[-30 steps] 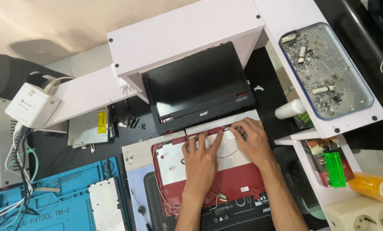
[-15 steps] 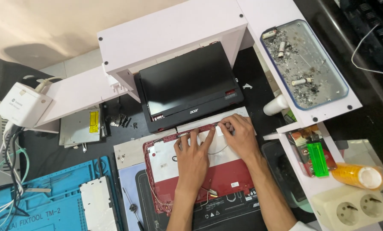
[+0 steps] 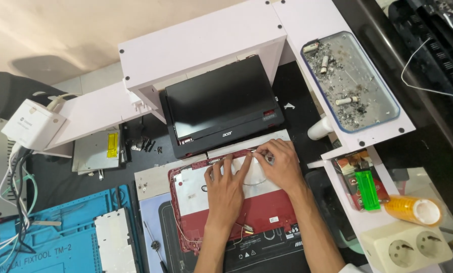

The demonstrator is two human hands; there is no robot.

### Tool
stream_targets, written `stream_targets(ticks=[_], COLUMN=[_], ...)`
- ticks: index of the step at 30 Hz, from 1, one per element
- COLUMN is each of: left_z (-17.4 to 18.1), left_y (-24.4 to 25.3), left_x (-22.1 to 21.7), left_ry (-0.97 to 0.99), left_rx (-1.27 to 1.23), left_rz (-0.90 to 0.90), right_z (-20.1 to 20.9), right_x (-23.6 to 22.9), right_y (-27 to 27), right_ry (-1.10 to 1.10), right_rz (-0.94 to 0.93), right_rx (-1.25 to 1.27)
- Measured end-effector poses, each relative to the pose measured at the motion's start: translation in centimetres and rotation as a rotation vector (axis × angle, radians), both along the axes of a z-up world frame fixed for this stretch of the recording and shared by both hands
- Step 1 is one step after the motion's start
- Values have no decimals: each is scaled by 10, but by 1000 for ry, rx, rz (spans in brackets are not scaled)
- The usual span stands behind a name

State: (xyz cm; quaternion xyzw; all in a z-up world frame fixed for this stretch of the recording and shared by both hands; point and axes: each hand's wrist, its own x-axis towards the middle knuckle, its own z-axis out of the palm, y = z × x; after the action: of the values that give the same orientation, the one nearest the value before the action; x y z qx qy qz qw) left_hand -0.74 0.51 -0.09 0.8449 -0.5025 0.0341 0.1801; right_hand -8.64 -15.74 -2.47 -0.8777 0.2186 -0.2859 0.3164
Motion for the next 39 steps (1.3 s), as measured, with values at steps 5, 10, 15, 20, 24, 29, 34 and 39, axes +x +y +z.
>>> stream_targets(ticks=[5,10,15,20,24,29,34,39], left_z=[2,5,8,-8,-9,1,9,8], left_y=[0,1,0,-6,-9,-18,-25,-35], left_x=[4,4,3,-5,-7,-15,-14,-16], left_ry=[13,56,97,29,76,-7,-13,-38], left_rx=[2,4,-3,-4,-29,-17,51,-42], left_rz=[-10,-3,1,-27,-73,-58,-43,-62], right_z=[3,5,12,9,14,5,5,5], right_x=[-5,-10,-13,-14,-18,-21,-22,-23], right_y=[-6,-9,-10,-16,-18,-20,-22,-19], right_ry=[-33,-7,-68,-51,-28,-51,-61,-54], right_rz=[41,32,22,-3,-53,-77,-119,-96], right_rx=[9,96,-12,79,202,258,301,308])
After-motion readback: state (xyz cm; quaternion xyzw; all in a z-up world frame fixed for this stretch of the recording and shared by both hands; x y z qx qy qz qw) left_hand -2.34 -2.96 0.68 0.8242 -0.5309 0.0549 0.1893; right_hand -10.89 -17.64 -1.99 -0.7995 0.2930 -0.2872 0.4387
